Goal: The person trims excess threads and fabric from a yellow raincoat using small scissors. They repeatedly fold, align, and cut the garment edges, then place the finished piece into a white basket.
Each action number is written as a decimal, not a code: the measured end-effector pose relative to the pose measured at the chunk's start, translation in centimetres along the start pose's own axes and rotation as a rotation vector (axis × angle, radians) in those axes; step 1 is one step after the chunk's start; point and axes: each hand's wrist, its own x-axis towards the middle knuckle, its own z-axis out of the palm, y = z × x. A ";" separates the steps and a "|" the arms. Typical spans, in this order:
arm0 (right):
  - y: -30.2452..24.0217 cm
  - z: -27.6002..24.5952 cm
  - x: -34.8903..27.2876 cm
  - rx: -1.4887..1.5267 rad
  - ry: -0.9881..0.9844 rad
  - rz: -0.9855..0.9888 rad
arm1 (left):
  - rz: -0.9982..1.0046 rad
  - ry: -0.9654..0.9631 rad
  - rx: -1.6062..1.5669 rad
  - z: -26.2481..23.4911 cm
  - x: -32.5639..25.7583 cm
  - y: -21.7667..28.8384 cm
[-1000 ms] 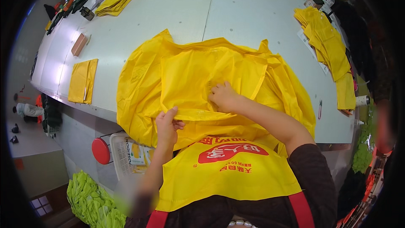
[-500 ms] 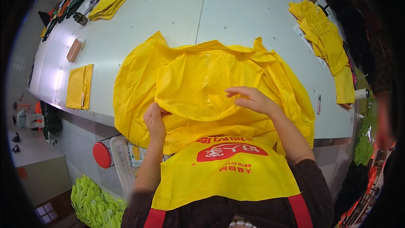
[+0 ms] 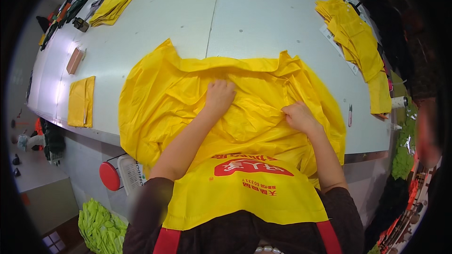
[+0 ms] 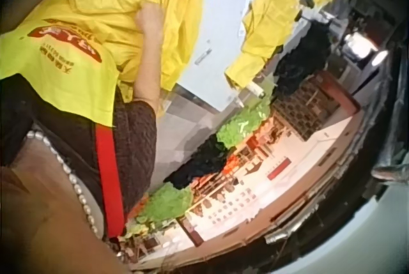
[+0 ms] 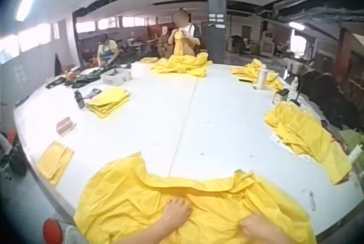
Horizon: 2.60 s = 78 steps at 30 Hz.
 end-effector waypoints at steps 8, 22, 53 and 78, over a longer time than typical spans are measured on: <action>17.4 -0.9 -7.0 0.110 0.978 0.635 | -0.056 0.223 -0.362 -1.3 0.3 -0.1; 33.7 6.5 -14.5 -0.057 0.691 1.051 | -0.193 0.332 -0.527 2.3 3.1 -1.8; -4.5 2.5 16.6 1.510 -0.457 0.432 | -0.302 0.323 -0.761 1.0 0.1 -2.3; 1.7 0.6 4.4 1.381 0.242 0.387 | -0.571 -1.138 -1.014 -15.8 -12.6 -7.0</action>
